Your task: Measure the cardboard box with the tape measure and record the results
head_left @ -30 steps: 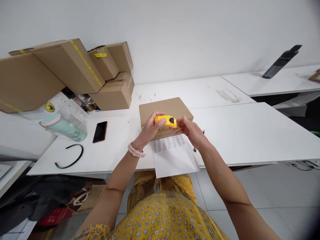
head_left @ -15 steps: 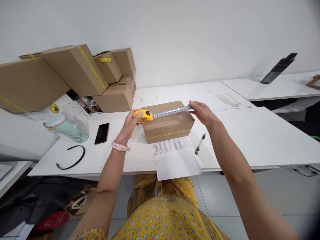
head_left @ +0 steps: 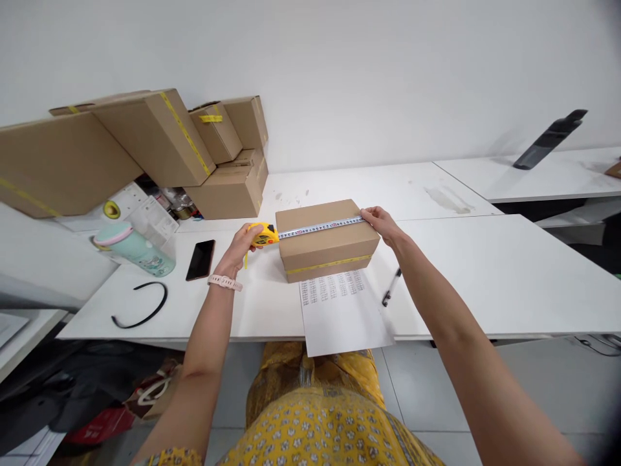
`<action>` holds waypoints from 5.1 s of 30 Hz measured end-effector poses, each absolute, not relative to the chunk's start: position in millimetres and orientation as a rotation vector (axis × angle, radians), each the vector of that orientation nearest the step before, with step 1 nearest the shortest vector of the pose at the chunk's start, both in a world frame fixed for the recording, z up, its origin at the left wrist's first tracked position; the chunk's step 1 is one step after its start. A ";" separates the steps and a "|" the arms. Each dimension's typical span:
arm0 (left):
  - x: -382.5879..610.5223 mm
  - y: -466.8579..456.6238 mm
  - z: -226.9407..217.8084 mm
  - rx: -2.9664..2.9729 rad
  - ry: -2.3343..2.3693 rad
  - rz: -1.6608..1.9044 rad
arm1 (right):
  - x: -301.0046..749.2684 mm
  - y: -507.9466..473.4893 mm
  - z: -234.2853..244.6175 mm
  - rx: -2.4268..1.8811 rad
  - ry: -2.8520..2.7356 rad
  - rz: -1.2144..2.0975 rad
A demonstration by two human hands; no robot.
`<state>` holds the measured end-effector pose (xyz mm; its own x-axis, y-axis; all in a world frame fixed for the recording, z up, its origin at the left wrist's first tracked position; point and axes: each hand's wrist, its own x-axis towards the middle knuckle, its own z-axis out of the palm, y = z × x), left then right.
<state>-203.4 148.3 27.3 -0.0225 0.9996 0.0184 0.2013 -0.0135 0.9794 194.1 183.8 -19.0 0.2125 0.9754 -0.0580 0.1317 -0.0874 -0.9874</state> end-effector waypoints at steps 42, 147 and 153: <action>-24.1 21.3 8.5 0.820 0.771 0.857 | 114.9 271.3 8.1 -1.637 -1.707 0.614; -87.3 22.6 -82.2 1.008 0.593 0.764 | 149.1 194.5 35.6 -1.518 -2.113 -0.389; -86.1 22.6 -81.9 0.992 0.595 0.771 | 145.6 194.8 36.0 -1.563 -2.130 -0.460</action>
